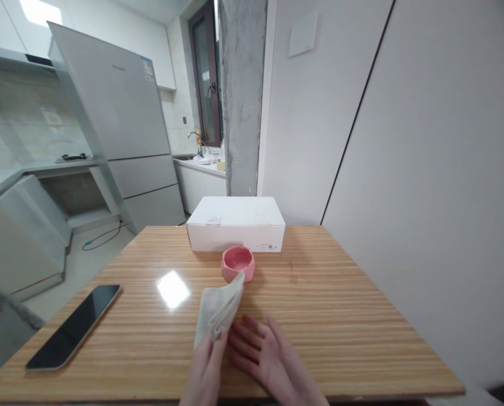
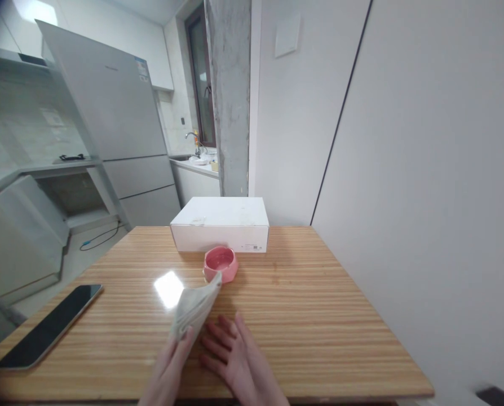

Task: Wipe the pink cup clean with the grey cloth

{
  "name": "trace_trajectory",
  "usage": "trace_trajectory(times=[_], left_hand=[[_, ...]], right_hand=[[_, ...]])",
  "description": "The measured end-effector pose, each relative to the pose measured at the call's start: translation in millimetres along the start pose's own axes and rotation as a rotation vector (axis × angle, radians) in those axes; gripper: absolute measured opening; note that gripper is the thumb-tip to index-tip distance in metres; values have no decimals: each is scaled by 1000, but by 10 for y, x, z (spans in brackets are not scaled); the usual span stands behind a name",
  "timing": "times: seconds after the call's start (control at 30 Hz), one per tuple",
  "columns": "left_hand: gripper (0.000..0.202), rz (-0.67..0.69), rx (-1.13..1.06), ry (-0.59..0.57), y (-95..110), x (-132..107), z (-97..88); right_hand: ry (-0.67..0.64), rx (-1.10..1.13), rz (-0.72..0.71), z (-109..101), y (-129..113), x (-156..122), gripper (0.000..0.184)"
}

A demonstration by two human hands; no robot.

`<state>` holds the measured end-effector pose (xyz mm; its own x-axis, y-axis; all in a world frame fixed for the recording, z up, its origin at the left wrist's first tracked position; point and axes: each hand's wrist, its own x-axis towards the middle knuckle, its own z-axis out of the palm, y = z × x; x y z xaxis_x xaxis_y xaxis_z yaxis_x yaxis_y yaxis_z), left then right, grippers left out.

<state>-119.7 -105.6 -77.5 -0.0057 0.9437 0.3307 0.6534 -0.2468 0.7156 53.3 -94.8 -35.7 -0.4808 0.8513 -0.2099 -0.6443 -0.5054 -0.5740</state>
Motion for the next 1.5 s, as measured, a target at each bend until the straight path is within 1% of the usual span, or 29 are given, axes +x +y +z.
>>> trace_trajectory(times=[0.03, 0.07, 0.13, 0.17, 0.2, 0.23, 0.27, 0.3, 0.33, 0.37, 0.43, 0.47, 0.5, 0.57, 0.6, 0.67, 0.73, 0.8, 0.9, 1.0, 1.07, 1.1, 1.17, 1.23, 1.3, 1.33, 1.4, 1.47, 1.5], left_hand=[[43, 26, -38, -6, 175, 30, 164], [43, 128, -58, -95, 330, 39, 306], [51, 353, -59, -276, 571, 31, 496], [57, 436, -65, -359, 659, 37, 535], [58, 468, -86, -408, 727, 66, 535], [54, 448, -122, -425, 777, 129, 501], [47, 399, -166, -414, 807, 232, 440], [37, 319, -216, -356, 815, 374, 362], [39, 254, -240, -292, 798, 549, 278], [46, 239, -246, -192, 755, 747, 199], [72, 205, -240, -6, 603, 1148, 88], [83, 156, -242, 28, 504, 1322, 60], [92, 103, -260, 25, 403, 1465, 49], [100, 49, -332, -53, 223, 1643, 60], [98, 52, -366, -100, 156, 1684, 73], [88, 103, -405, -164, 81, 1703, 98], [77, 148, -402, -171, 69, 1687, 116], [74, 159, -387, -133, 93, 1667, 131], [85, 198, -369, -33, 164, 1636, 155], [91, 278, -375, 46, 254, 1579, 171], [92, 289, -411, 54, 309, 1528, 173], [93, 273, -447, 33, 331, 1503, 171], [96, 204, -561, -66, 364, 1465, 162], [84, 83, -734, -201, 386, 1448, 149], [61, -106, -942, -280, 403, 1452, 135], [54, -215, -1041, -283, 410, 1457, 130], [48, -392, -1202, -270, 417, 1463, 120], [47, -470, -1307, -336, 407, 1455, 115], [45, -486, -1342, -412, 393, 1446, 117]], right_hand=[[-10, 60, 20, -16, -42, -12, 57], [23, 101, 20, -46, -83, -24, 55], [183, 148, -8, -138, -156, -46, 44], [272, 159, -28, -190, -191, -60, 37], [340, 164, -44, -242, -226, -75, 31], [377, 165, -56, -289, -264, -94, 28], [398, 170, -67, -330, -308, -115, 27], [413, 181, -80, -365, -359, -136, 27], [435, 198, -94, -394, -419, -156, 28], [469, 212, -111, -418, -486, -171, 30], [547, 206, -160, -455, -640, -176, 32], [579, 182, -195, -467, -722, -159, 34], [604, 148, -235, -473, -804, -126, 36], [654, 67, -334, -465, -954, -9, 37], [676, 17, -398, -450, -1015, 76, 37], [697, -132, -536, -403, -1100, 292, 37], [685, -396, -689, -340, -1124, 545, 37], [651, -483, -704, -262, -1084, 794, 36], [548, -562, -711, -123, -927, 1076, 36], [478, -573, -749, -12, -719, 1199, 41], [502, -535, -795, 8, -598, 1206, 45], [536, -505, -815, 1, -552, 1195, 46], [614, -430, -846, -36, -499, 1159, 45], [651, -363, -867, -78, -497, 1125, 43], [620, -345, -882, -115, -526, 1108, 40], [590, -355, -889, -135, -541, 1108, 39], [542, -410, -914, -195, -551, 1120, 36], [530, -531, -990, -291, -533, 1131, 34], [520, -623, -1049, -349, -521, 1129, 33]])
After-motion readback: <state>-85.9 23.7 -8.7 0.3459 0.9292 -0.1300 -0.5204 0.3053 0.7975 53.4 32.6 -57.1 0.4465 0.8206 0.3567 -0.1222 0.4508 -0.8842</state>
